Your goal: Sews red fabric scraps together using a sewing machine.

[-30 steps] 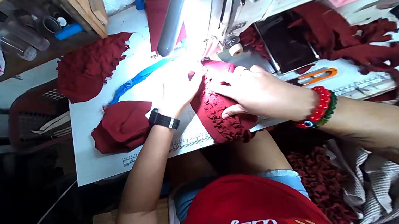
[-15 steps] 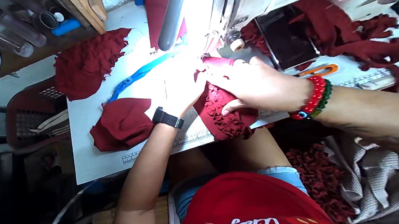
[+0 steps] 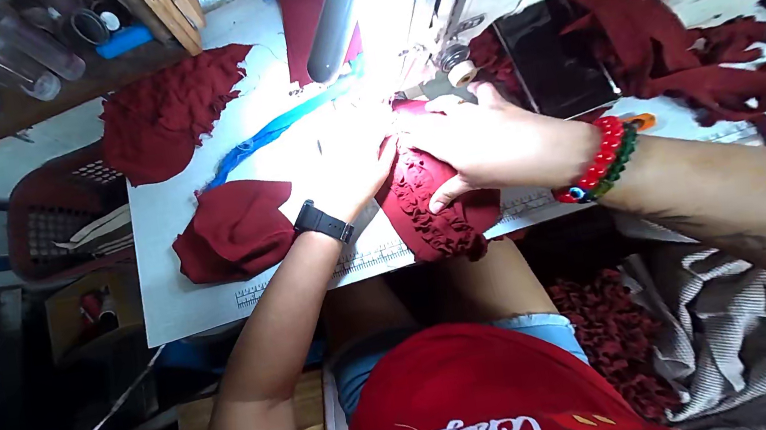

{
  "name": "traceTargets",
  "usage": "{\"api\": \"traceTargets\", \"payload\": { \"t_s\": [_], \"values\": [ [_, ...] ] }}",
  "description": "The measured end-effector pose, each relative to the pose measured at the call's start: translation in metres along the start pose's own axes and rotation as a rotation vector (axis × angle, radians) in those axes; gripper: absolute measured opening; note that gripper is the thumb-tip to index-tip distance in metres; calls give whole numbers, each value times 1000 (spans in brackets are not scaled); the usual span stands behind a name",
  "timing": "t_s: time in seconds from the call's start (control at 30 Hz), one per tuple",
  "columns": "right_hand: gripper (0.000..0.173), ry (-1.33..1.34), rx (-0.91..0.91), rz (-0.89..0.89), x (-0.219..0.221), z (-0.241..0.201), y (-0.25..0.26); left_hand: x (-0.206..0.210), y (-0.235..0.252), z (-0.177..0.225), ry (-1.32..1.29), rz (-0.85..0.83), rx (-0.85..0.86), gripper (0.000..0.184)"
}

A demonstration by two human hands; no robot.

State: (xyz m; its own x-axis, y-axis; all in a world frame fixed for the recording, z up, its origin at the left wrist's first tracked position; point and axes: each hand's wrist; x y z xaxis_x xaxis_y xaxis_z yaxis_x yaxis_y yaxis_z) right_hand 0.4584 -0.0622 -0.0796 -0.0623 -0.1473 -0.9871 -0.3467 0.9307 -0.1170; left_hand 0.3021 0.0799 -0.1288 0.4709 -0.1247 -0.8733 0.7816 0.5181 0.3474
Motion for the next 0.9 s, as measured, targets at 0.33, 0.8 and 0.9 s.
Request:
{"api": "traceTargets", "payload": {
  "t_s": [0.33,0.8,0.9],
  "values": [
    [88,65,37,21,0,8,4,5,13,-7,-50,-49,-165,26],
    [84,-31,42,-16,-3,-1,2,6,4,-2,56,-30,33,29],
    [92,-64,26,-20,-2,1,2,4,6,-4,105,14,117,27]
  ]
}}
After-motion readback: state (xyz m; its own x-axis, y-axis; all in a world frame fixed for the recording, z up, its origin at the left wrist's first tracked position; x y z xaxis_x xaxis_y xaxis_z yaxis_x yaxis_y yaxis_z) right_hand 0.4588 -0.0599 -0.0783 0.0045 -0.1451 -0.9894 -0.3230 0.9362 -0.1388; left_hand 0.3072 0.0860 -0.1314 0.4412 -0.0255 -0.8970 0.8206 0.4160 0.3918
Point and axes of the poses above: each hand's wrist, its own y-axis towards the middle knuckle, its own x-axis out of the palm, z = x × y, and after that the axes turned 14 degrees about -x, right-handed
